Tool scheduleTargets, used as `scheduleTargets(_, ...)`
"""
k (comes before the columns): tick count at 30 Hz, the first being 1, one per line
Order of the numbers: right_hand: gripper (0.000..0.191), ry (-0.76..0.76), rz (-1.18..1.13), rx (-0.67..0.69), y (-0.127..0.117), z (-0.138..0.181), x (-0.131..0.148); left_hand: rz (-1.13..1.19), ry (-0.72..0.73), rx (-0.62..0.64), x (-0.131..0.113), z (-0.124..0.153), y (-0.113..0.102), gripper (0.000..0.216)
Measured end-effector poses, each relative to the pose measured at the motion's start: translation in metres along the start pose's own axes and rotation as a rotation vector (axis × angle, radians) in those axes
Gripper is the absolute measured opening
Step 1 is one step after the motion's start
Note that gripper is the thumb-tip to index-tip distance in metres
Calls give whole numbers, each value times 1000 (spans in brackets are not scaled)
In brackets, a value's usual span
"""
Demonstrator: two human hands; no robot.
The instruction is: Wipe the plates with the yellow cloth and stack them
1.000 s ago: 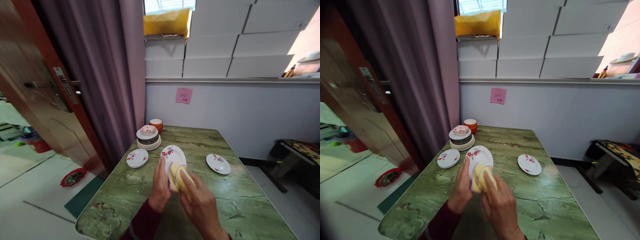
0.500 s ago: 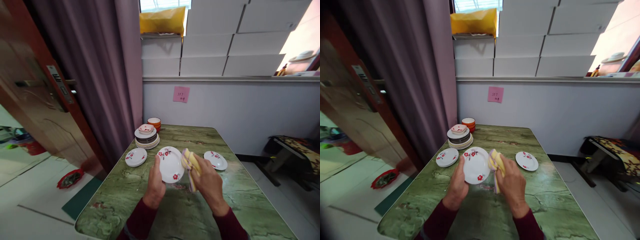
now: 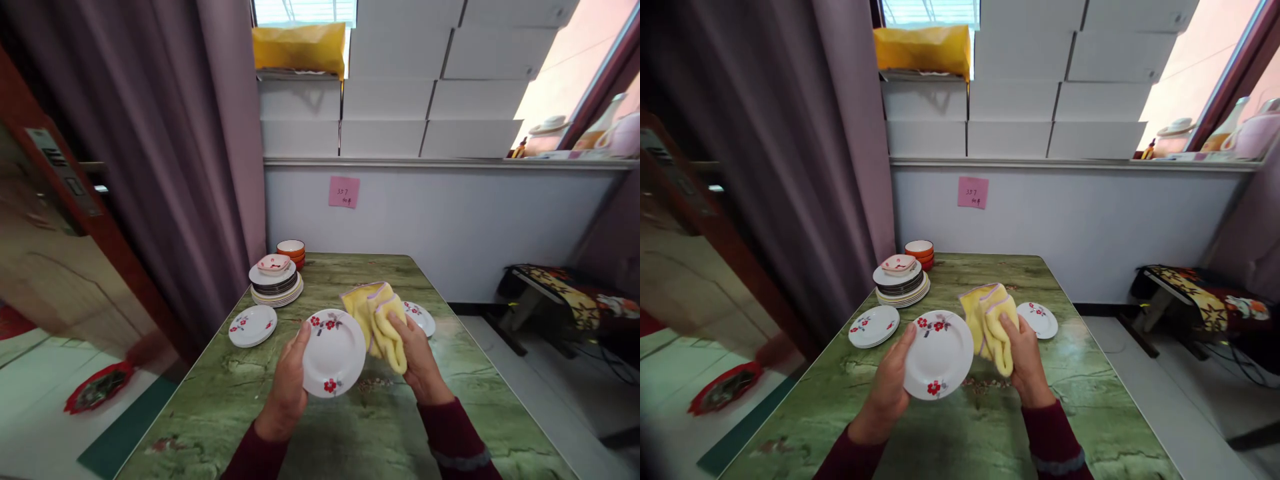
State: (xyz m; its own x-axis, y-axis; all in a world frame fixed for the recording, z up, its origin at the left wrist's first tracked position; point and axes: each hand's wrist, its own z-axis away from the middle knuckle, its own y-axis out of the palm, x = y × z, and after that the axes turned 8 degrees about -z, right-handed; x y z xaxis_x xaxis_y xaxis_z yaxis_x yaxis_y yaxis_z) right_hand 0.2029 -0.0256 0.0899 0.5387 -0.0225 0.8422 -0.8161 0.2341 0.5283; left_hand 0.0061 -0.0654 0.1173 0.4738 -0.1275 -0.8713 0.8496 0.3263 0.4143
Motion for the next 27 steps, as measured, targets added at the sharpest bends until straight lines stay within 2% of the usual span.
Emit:
scheduleTargets(3,52,31,-145,52,2,8,8,-72,25,33,4,0,2,45)
scheduleTargets(5,51,9,-106,97,3,17,10,-116,11,123,6,2,5,49)
scheduleTargets(6,52,14,-57,166,4,22,11,-135,14,195,5,4,6,50)
scheduleTargets(10,61,64,255,577,5,35,20,-284,80,479,-5,7,5,43)
scheduleTargets(13,54,-22,480,702,7,33,33,-412,110,551,-14,6,2,35)
scheduleTargets(15,47,-25,496,725,11,29,39,-426,126,532,-18,5,3,32)
scheduleTargets(16,46,2,452,708,14,28,39,-397,139,499,-19,5,5,32)
scheduleTargets(18,46,67,296,592,21,27,32,-282,157,400,-19,6,13,34)
scheduleTargets(23,58,97,-139,111,51,44,-16,34,136,102,-4,8,38,41)
scheduleTargets(25,62,82,-262,-40,63,56,-36,123,137,-23,6,8,44,40)
scheduleTargets(27,66,60,-346,-153,71,66,-51,153,150,-98,17,8,46,39)
